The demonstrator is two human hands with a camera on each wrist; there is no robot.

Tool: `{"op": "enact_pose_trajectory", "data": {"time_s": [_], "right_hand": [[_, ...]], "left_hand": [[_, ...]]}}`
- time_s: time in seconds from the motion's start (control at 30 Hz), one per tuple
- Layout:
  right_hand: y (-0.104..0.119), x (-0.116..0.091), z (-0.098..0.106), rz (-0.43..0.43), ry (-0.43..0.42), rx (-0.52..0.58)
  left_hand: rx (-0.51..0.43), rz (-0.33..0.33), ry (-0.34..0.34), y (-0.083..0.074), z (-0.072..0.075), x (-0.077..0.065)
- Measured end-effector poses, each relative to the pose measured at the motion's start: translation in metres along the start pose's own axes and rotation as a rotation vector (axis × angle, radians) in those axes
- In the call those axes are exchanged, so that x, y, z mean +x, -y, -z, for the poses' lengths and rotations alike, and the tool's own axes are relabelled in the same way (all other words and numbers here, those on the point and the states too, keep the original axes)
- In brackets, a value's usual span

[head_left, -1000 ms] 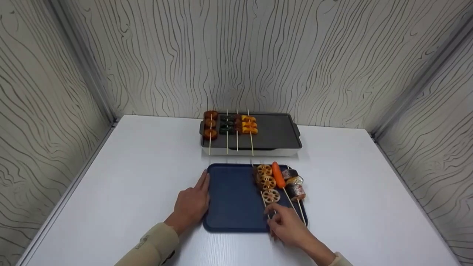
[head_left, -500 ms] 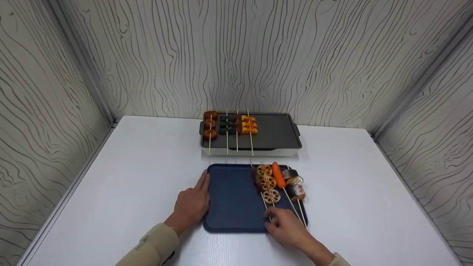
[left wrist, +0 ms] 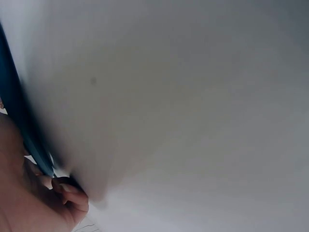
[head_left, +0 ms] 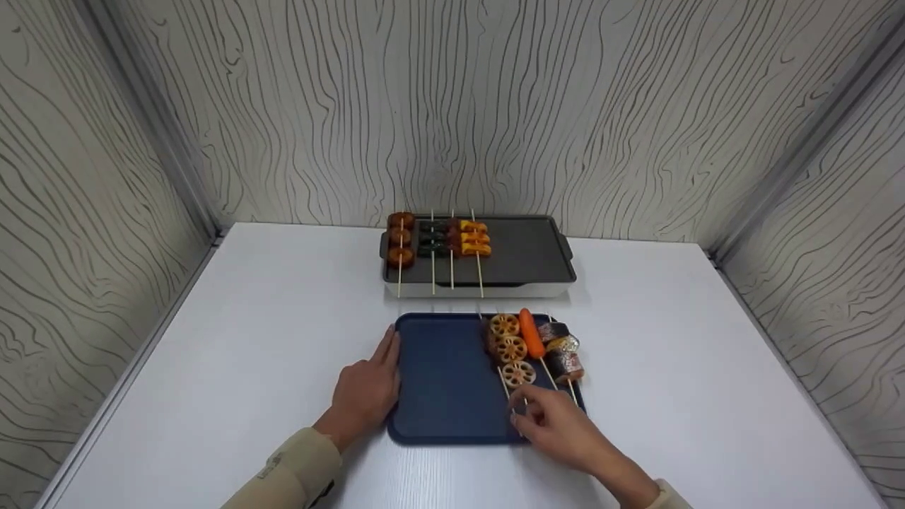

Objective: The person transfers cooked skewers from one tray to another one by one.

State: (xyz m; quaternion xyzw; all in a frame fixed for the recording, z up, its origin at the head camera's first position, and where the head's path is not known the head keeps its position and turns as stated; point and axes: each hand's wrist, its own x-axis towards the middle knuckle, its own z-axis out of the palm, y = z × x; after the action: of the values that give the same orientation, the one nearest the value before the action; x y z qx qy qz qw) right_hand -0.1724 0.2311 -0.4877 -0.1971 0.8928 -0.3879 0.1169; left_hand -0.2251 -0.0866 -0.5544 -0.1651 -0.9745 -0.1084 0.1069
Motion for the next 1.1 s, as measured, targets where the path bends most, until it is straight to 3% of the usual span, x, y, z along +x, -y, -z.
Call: {"op": "enact_pose_trajectory", "data": {"time_s": [0.3, 0.6, 0.87, 1.1], "right_hand": [[0.008, -0.004, 0.046, 0.002, -0.122, -0.075], [-0.014, -0.005, 0.073, -0.039, -0.260, -0.247], [-0.049, -0.005, 0.073, -0.085, -0.248, -0.240], [-0.069, -0.006, 0.066, -0.203, -0.182, -0.101]], "left_hand": [[-0.012, -0.001, -0.002, 0.002, -0.003, 0.000], [-0.023, -0.013, -0.023, 0.002, -0.004, 0.000], [-0.021, 0.002, -0.002, 0.003, -0.003, 0.000], [-0.027, 0.005, -0.003, 0.001, -0.003, 0.000]]}}
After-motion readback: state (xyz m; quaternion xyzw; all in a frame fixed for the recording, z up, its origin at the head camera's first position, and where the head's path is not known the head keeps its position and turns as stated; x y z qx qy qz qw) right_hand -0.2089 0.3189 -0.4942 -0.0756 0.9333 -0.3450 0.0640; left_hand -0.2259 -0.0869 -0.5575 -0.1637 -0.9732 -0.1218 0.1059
